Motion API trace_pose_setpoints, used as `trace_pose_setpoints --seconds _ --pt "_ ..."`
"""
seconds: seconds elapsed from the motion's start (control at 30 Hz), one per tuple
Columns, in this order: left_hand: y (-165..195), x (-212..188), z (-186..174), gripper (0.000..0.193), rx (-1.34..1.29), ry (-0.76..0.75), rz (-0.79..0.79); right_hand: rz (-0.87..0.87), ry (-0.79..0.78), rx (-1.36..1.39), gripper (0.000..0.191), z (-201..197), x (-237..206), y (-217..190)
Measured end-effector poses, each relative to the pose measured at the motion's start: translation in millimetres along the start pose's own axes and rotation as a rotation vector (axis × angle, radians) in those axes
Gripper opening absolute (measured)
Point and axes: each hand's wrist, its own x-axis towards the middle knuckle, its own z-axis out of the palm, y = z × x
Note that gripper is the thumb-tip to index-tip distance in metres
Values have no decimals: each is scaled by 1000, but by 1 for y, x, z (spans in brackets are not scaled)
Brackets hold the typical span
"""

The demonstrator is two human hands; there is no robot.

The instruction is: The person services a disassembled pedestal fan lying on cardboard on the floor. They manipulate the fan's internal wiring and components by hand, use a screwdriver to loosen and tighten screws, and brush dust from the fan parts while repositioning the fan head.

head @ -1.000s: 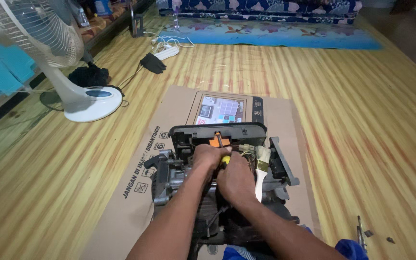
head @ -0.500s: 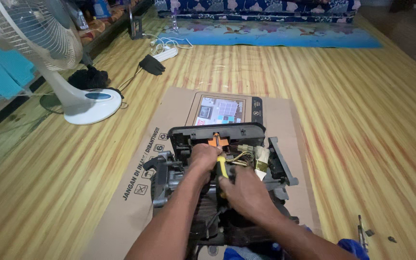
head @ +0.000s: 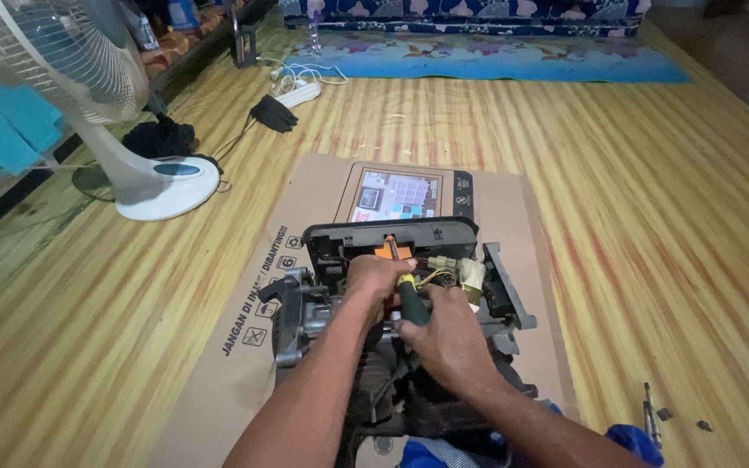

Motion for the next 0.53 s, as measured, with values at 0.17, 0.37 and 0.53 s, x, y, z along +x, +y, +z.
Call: trace_pose_setpoints --seconds 0.17,0.37,0.53 --pt "-2 3 7 18 45 94 33 141 -66 84 53 -5 2 -3" --pt "-3 5 14 13 11 136 24 532 -264 232 44 -9 7 -3" --pt "-1 6 17 21 -38 48 1 40 -6 -46 60 10 4 26"
